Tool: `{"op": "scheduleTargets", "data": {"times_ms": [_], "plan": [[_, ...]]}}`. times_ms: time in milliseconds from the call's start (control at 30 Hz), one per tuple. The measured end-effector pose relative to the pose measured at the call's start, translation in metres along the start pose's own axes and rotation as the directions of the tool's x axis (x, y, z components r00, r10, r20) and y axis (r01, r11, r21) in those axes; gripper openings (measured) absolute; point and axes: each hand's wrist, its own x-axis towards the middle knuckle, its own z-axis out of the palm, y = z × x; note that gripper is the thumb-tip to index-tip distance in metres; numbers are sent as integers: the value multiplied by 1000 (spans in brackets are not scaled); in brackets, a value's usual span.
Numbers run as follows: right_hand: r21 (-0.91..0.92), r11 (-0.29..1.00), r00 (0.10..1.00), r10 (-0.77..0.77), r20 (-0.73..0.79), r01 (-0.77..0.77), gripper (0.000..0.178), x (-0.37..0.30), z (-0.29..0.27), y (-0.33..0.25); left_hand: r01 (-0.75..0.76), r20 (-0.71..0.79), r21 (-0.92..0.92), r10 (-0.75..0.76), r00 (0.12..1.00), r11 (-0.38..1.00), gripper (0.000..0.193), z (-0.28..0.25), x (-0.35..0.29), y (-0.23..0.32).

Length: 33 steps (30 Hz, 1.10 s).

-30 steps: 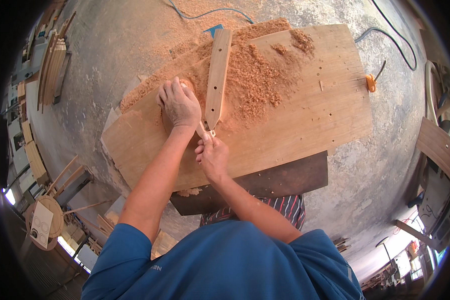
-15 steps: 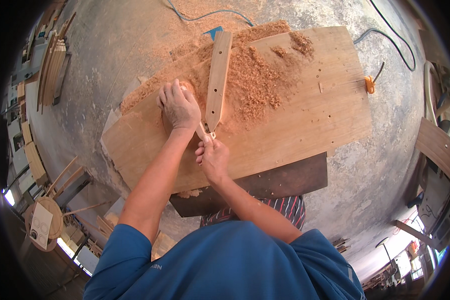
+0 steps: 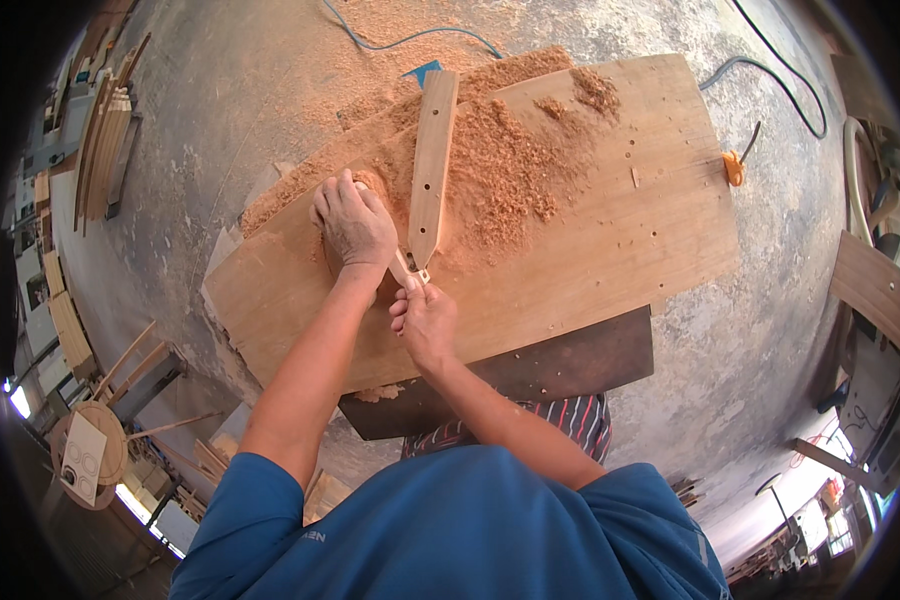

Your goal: The person sands a curved wooden component by hand using a sanding block, then places it on a wooden pallet and picks up another piece to repeat the process.

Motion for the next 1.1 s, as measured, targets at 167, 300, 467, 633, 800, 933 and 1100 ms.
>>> {"op": "scheduleTargets", "data": {"times_ms": [167,300,467,633,800,933,1100], "plan": [[0,1000,1000,-7,-4,7,30,2,-3,1,-25,-8,6,25,1000,1000,33,0,1,4],[-24,1000,1000,-7,-14,6,31,1,-2,1,4,15,-1,-4,1000,1000,32,0,0,2],[-24,1000,1000,-6,-8,6,31,1,-1,1,-10,-6,8,10,1000,1000,32,2,0,0],[-11,1000,1000,-29,-8,29,32,0,0,2,-29,42,-51,31,999,998,33,2,5,5],[14,1000,1000,-19,2,19,33,0,2,2,-41,33,-59,43,999,997,33,2,5,4],[34,999,1000,-17,-5,17,34,1,3,4,-95,-17,-58,94,995,994,30,3,9,4],[30,999,1000,-12,-14,13,33,1,4,3,-87,8,-62,88,996,994,32,2,8,5]]}}
